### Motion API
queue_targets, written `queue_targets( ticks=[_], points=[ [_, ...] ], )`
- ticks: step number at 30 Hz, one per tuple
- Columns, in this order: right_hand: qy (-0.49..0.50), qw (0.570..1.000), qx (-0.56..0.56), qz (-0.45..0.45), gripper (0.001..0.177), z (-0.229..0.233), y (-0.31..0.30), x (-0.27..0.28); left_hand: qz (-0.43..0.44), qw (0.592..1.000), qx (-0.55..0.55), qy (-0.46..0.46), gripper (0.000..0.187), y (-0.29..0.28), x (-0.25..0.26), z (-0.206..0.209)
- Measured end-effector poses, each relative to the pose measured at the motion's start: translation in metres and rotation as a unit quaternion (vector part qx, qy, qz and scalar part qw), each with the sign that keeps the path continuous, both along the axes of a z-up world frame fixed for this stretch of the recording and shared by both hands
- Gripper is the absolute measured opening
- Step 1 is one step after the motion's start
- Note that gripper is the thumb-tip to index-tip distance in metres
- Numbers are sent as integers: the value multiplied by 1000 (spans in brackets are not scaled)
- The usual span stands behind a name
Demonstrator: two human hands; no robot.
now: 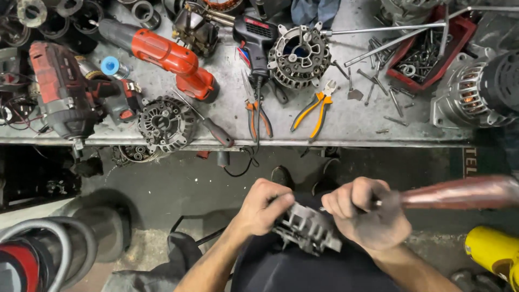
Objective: The person wipes a car alternator with a cloth, then picks up and handles various alternator components on a cluttered workbench. They use a screwdriver to work on the internal parts of an alternator housing and later use a power drill on a component.
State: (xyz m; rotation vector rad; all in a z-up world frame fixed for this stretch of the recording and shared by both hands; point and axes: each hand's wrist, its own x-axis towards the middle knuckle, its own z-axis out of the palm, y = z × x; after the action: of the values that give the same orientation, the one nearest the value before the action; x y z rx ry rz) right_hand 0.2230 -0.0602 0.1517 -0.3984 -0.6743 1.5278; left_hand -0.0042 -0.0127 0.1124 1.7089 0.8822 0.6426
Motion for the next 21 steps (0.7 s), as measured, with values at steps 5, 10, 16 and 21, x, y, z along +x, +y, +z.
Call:
queue_targets(
  ticks=[5, 10, 16, 21],
  points=[
    [23, 997, 69, 39, 63, 10, -2, 5, -51, 997, -33, 43, 32, 9, 19, 38],
    [10, 999, 47, -6, 61, -5, -15, 3, -34, 989, -124, 68, 35, 5, 21, 17],
    [-43, 997, 62, -29, 61, -5, -15, -3, -24, 990, -141, 17, 36, -1, 18, 12],
    [-36, 998, 21, -36, 62, -29, -25, -5, -33, 979, -197, 47, 38, -11, 16, -6]
  ],
)
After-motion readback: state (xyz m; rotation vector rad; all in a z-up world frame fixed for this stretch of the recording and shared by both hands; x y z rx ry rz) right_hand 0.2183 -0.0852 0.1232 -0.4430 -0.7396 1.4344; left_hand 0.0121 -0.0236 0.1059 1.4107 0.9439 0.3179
